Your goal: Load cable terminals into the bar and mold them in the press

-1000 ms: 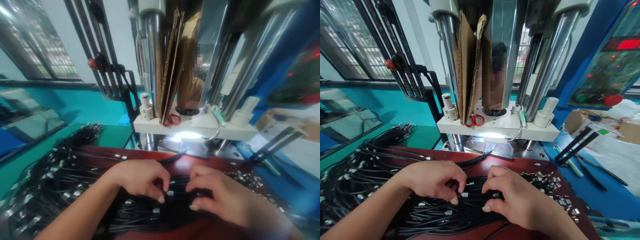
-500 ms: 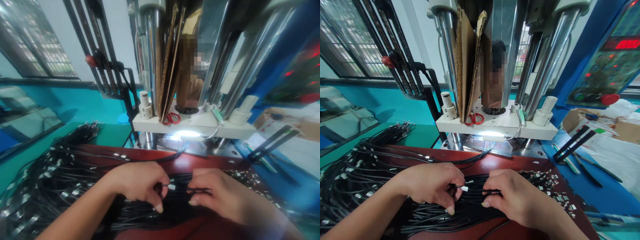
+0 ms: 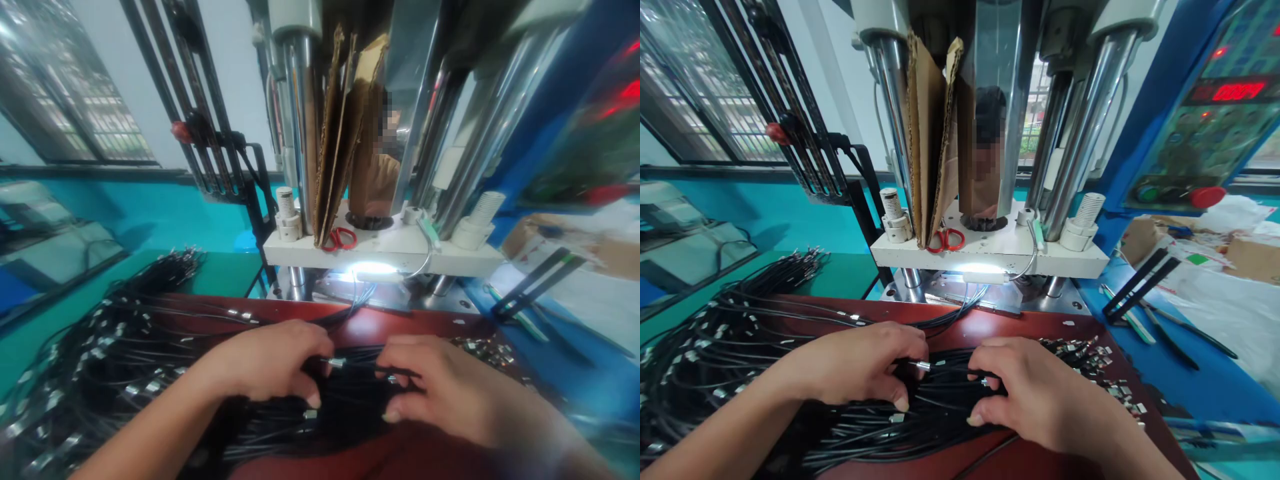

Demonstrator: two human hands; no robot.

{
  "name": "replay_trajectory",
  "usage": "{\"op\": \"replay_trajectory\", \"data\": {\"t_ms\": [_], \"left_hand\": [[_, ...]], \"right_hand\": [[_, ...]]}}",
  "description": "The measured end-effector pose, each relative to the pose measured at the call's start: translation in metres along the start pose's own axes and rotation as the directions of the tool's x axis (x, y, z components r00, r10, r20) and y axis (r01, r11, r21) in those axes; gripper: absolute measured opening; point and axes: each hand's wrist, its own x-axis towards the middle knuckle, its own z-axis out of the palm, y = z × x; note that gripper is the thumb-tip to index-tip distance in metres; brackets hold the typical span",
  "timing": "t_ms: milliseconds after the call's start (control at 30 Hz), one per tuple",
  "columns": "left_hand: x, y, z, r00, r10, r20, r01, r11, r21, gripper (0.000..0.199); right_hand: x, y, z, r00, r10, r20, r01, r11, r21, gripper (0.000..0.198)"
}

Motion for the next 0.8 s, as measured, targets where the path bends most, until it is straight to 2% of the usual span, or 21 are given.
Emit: {"op": "replay_trajectory", "data": {"t_ms": [67,200,367,500,667,800], "left_hand": [[0.003,-0.001,0.004,1.000,-0.012,0.025,0.013,1.000,-0.028,0.017],[0.002,-0.003,0.005,0.998,-0.021,0.052,0.023,0.998,-0.056,0.010],[-0.004,-0.006,0.003,0.998,0.053,-0.018,-0.054,0.998,-0.043,0.013],[-0.007,-0.005,-0.002,0.997,0.048,-0.053,-0.052,0.995,-0.083,0.010],[-0.009,-0.002,-0.008,0.995,0.013,-0.100,-0.027,0.990,-0.135,0.007],[-0.008,-0.003,-0.005,0.993,0.009,-0.118,-0.026,0.989,-0.143,0.012]], "right_hand": [[0.001,0.000,0.002,0.999,0.026,0.038,-0.028,0.999,0.032,0.023],[0.003,-0.004,0.000,0.998,0.038,0.040,-0.040,0.998,0.047,0.027],[0.003,-0.006,-0.003,1.000,0.000,0.020,-0.001,1.000,0.012,0.029],[0.003,-0.005,-0.002,0.999,-0.026,-0.034,0.026,1.000,0.005,0.028],[0.004,-0.007,-0.005,0.997,-0.051,-0.053,0.048,0.998,-0.047,0.006],[0.005,-0.009,-0.006,0.990,-0.086,-0.112,0.076,0.993,-0.088,0.014]]}}
